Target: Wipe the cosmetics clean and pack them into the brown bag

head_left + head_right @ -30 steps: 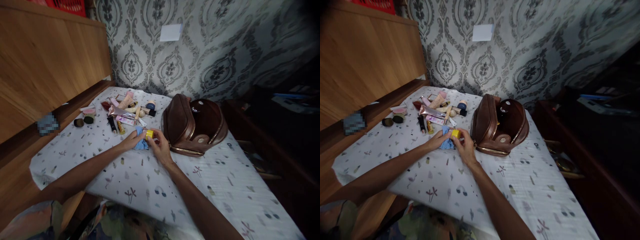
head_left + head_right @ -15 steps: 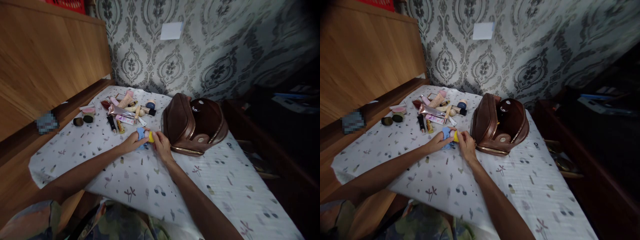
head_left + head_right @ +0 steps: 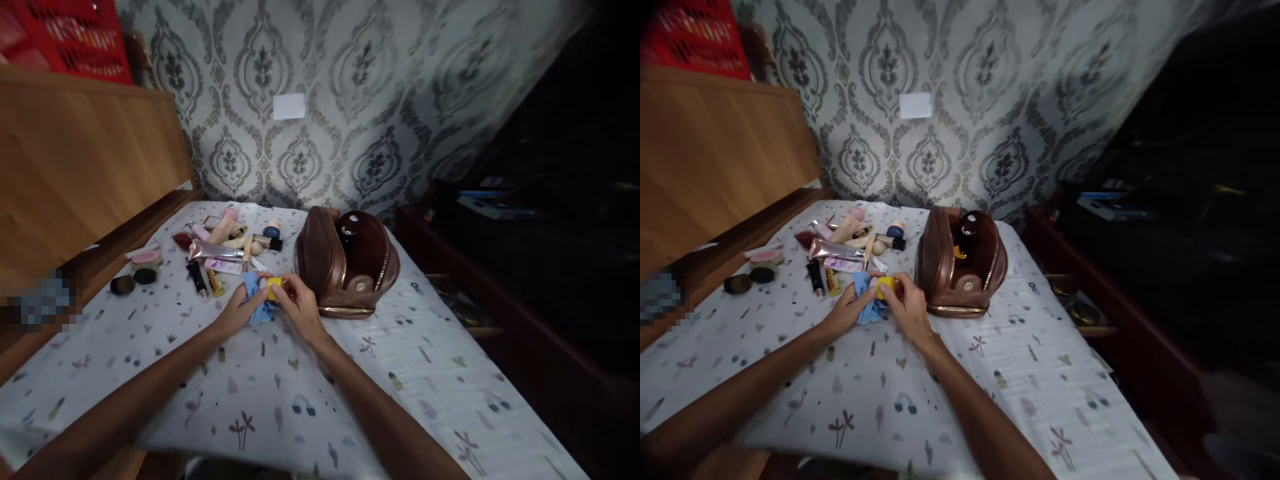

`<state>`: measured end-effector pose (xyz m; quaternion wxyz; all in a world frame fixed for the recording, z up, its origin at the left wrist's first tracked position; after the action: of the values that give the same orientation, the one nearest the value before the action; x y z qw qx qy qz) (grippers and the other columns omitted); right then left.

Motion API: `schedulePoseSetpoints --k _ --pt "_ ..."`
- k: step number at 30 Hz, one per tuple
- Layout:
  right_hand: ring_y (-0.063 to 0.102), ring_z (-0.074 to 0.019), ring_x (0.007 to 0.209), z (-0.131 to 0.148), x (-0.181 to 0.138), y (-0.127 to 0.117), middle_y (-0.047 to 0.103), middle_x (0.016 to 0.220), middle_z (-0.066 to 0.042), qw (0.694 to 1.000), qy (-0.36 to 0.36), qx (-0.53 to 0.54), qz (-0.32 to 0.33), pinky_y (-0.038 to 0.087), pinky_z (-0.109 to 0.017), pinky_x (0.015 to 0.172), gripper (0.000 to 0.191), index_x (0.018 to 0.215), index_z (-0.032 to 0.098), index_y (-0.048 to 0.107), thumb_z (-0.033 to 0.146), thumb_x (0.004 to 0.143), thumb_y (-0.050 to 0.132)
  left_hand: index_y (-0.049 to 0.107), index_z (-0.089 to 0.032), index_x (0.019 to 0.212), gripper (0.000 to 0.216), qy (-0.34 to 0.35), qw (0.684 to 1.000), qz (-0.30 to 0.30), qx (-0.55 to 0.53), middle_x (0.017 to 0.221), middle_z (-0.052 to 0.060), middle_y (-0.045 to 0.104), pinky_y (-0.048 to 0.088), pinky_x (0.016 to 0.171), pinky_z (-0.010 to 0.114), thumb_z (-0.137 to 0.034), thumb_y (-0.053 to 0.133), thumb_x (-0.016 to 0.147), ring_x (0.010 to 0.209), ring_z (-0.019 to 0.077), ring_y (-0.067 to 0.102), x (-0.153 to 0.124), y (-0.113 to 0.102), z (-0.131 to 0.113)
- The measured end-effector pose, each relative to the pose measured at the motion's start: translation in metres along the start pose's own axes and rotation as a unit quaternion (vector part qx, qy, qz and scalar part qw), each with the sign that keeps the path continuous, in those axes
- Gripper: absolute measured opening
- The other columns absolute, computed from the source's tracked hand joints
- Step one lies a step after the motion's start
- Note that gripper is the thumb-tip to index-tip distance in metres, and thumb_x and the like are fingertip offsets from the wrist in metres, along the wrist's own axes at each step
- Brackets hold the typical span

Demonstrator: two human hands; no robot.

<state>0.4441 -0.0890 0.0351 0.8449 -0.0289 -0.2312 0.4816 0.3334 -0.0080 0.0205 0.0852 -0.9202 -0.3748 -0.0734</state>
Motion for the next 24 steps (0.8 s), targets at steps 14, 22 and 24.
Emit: schedulePoseSetpoints --k 14,22,24 --pt "0.066 -0.0205 0.094 0.08 -0.011 -0.124 0.067 0.108 -0.008 0.987 -0.119 -0.073 -0.074 0.055 -0.034 0.08 0.038 0.122 0.022 0.06 0.043 0.091 0.062 0.06 -0.016 0.118 0.041 0.139 0.988 0.072 0.013 0.108 0.007 0.069 0.052 0.092 0.03 -0.049 0.045 0.098 0.102 0.0193 0.065 0.038 0.086 -0.088" --pt "0.065 -0.0217 0.082 0.07 0.014 -0.203 0.069 0.099 -0.009 0.966 -0.076 -0.171 -0.18 0.056 -0.037 0.073 0.044 0.117 0.018 0.061 0.053 0.09 0.057 0.061 -0.016 0.12 0.029 0.441 0.777 0.101 0.438 0.128 0.013 0.063 0.053 0.097 0.046 -0.019 0.049 0.095 0.126 0.0301 0.052 0.019 0.131 -0.113" --pt "0.065 -0.0221 0.084 0.069 0.027 -0.206 0.069 0.103 -0.011 0.954 -0.075 -0.238 -0.168 0.055 -0.038 0.077 0.041 0.12 0.017 0.06 0.046 0.091 0.056 0.06 -0.015 0.123 0.031 0.462 0.746 0.096 0.47 0.134 0.012 0.06 0.054 0.097 0.047 -0.016 0.048 0.094 0.132 0.0313 0.047 0.013 0.129 -0.106"
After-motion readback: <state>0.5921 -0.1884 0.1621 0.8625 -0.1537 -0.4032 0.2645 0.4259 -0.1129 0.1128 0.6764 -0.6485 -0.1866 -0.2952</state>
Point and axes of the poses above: each hand's wrist, its own x-axis towards the middle knuckle, its own y-axis out of the palm, z = x × y, the point moved 8 cm from there along x, towards the middle knuckle
